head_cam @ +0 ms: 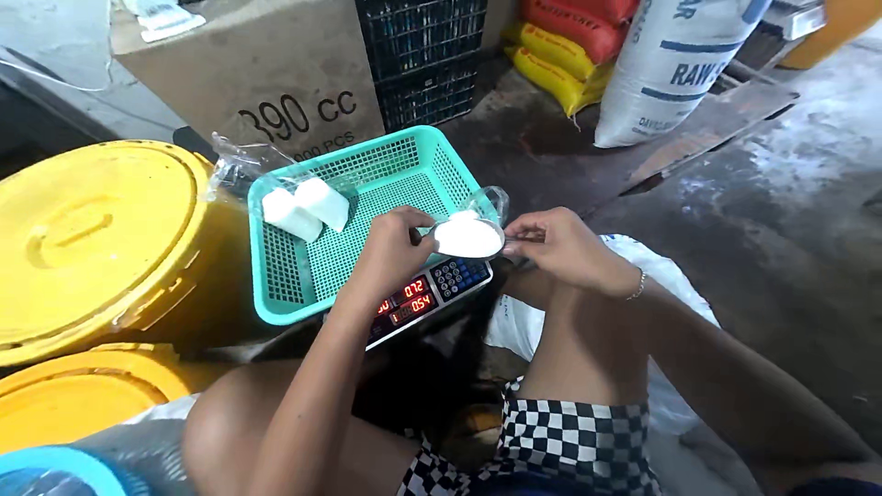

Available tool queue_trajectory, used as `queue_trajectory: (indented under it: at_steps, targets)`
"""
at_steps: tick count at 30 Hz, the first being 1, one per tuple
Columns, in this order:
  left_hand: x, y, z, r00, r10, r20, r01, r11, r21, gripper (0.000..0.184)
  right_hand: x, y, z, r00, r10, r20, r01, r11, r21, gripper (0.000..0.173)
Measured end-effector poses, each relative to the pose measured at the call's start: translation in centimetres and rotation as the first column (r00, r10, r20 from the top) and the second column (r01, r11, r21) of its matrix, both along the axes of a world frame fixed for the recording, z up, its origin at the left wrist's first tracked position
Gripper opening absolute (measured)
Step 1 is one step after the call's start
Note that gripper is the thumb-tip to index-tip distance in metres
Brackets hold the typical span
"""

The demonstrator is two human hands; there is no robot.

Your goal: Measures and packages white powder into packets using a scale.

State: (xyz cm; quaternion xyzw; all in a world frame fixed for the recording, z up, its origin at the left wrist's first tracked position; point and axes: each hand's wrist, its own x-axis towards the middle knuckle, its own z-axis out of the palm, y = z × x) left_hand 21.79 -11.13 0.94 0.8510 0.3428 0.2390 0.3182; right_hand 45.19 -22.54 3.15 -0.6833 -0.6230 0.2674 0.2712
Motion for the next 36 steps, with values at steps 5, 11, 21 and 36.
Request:
queue_trajectory:
  at_steps: [5,11,21,36]
  targets:
    - [0.9,-0.4,0.0,0.999,0.03,0.03,-0.029,0.999,-0.016,0.015,-2.4,1.5,2.2,0.966,0.037,0.257,-0.032,0.999,-0.023,0.01]
    - [1.0,-0.9,0.3,0.982,0.176,0.075,-0.169,0.982,-0.085,0.015,-6.8,4.4,6.0,0.794,0.215,0.568,-0.097,0.968,-0.23,0.017]
    - [0.4,0.9,0.7,0.901,0.225,0.371,-0.183,0.972,-0.144,0.01,-13.2,7.1,12.1,0.504,0.389,0.771,-0.158,0.919,-0.36,0.007]
    - [2.5,0.2,-0.5,0.933,0.158,0.324,-0.105,0.979,-0.173,0.022,-4.1,3.5,10.8,0.69,0.166,0.704,-0.121,0.986,-0.115,0.01]
